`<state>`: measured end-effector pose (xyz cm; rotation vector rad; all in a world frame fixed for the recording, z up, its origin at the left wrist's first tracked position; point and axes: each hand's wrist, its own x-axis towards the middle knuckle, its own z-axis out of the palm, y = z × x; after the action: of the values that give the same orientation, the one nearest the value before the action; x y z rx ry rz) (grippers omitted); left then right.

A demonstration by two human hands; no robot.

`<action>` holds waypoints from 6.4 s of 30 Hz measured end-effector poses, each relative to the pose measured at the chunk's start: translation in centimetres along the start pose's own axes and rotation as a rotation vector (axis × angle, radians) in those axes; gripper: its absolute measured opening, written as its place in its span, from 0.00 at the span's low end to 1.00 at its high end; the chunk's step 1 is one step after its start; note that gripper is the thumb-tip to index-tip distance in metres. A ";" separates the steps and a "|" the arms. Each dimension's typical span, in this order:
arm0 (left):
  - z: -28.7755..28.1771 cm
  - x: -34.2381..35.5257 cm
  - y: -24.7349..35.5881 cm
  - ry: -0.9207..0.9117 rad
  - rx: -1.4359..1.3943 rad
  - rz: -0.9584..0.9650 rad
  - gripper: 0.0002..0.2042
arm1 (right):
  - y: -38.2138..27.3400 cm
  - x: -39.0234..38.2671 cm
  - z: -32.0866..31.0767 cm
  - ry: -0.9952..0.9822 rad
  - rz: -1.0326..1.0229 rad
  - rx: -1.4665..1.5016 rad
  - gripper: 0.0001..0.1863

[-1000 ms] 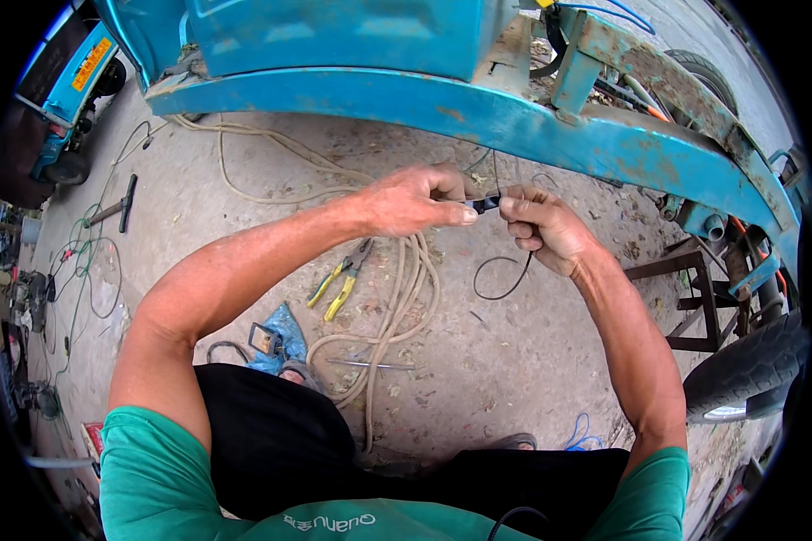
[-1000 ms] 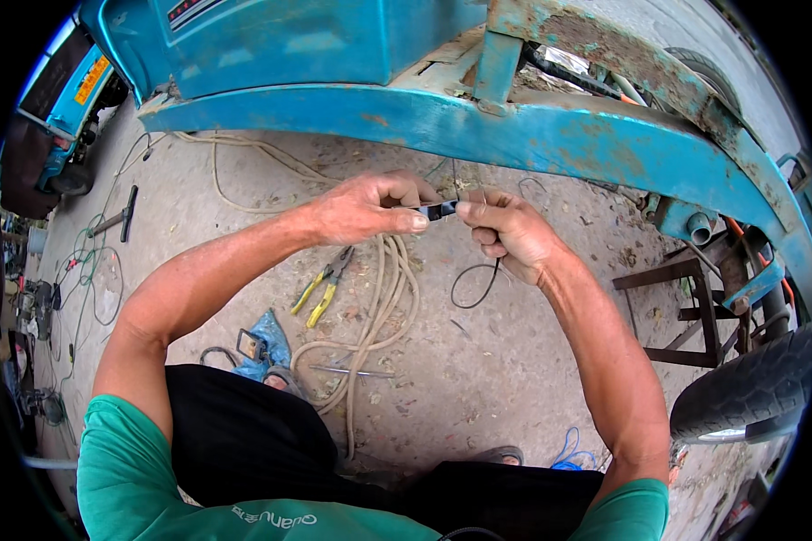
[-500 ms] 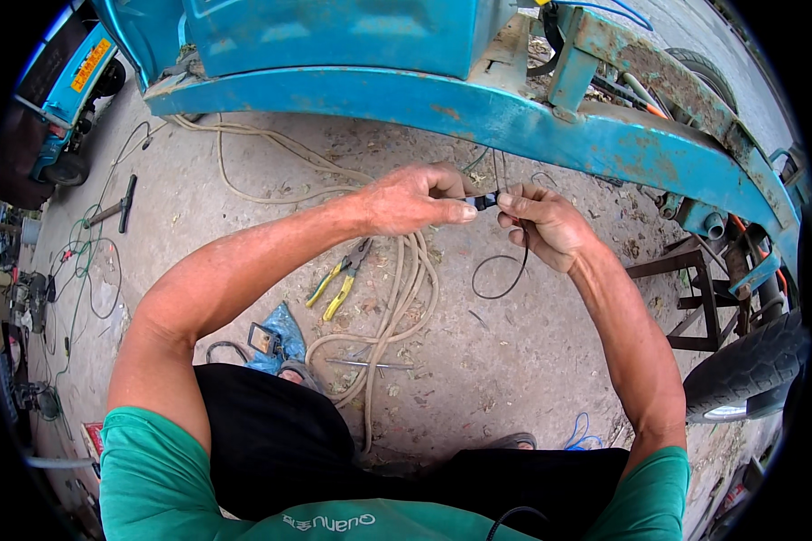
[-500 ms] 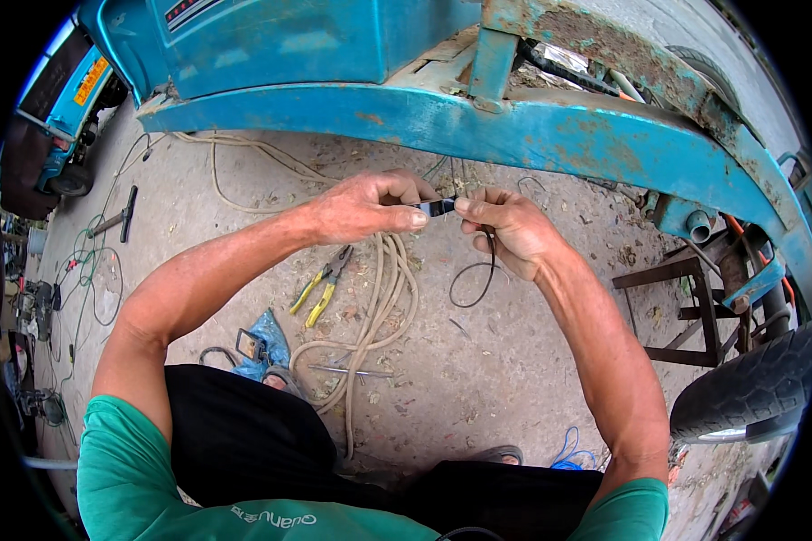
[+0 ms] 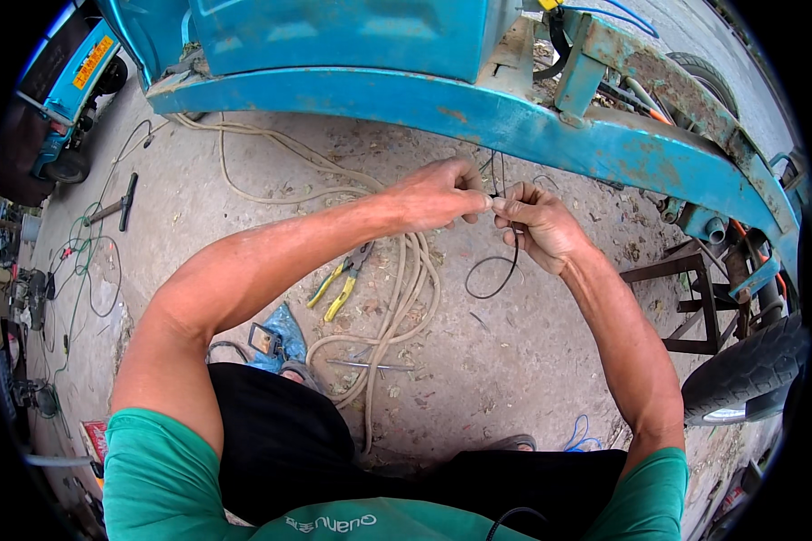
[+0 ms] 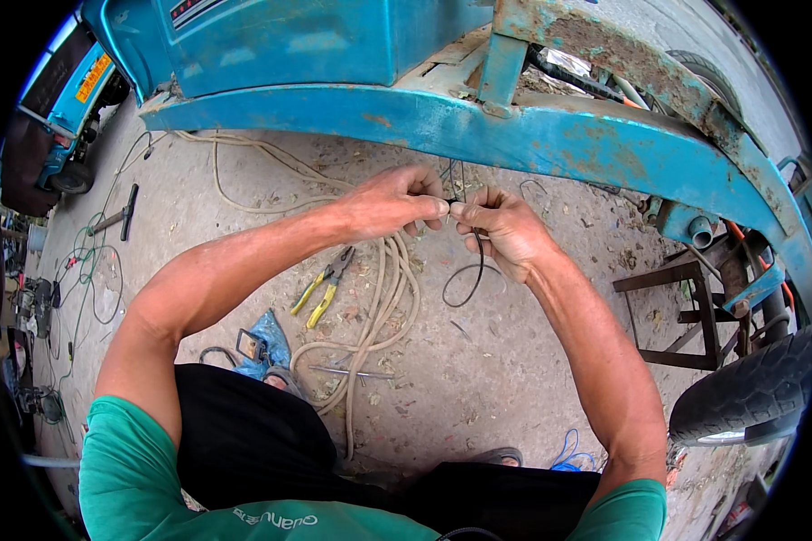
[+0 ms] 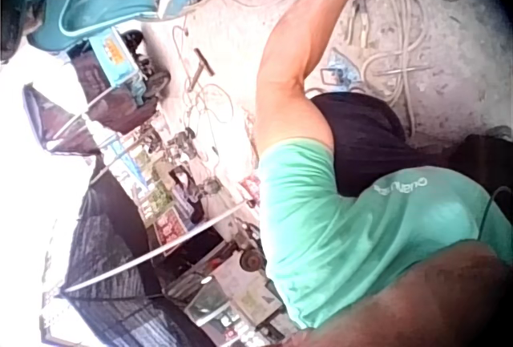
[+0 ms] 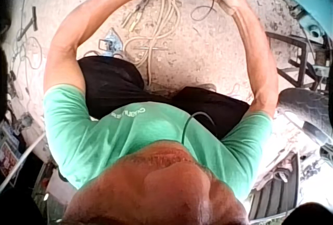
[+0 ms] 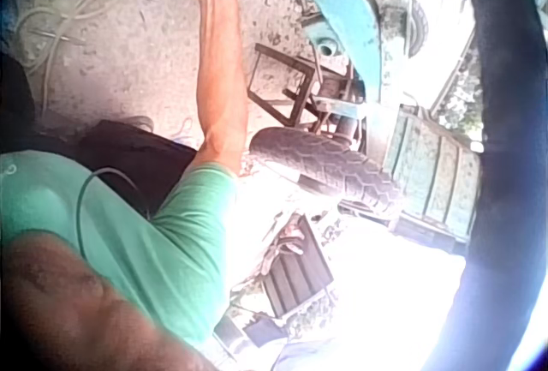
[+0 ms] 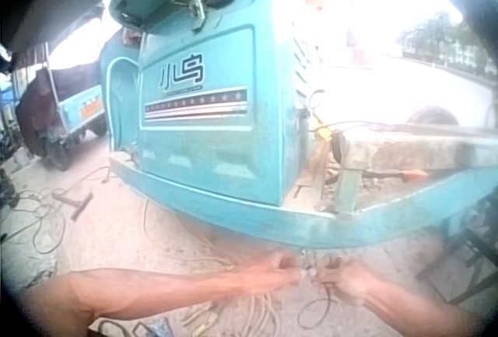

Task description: The person strips insulation from wires using pliers, twists the exposed strands together, and wraps the connection with electrical tape. The person repeats this process for multiple wire pairs.

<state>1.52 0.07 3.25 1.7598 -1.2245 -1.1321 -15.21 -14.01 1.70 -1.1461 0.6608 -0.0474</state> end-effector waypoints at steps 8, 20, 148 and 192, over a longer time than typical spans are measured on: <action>-0.2 0.2 0.5 -0.094 0.043 -0.035 0.25 | 0.3 0.1 0.2 0.028 -0.041 -0.200 0.10; -0.5 -0.5 0.2 -0.096 0.050 0.001 0.27 | -0.1 -0.6 0.2 0.057 -0.025 -0.009 0.05; 2.0 -2.0 0.1 0.094 -0.139 0.091 0.15 | 1.1 -2.2 -0.1 0.045 -0.095 0.052 0.10; 1.2 -2.3 2.6 0.339 0.309 0.406 0.08 | 0.7 -3.3 1.8 0.108 -0.325 -0.124 0.08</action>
<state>-0.85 1.41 5.74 1.7215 -1.5064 -0.4091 -17.14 -11.04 3.08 -1.3701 0.5733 -0.3507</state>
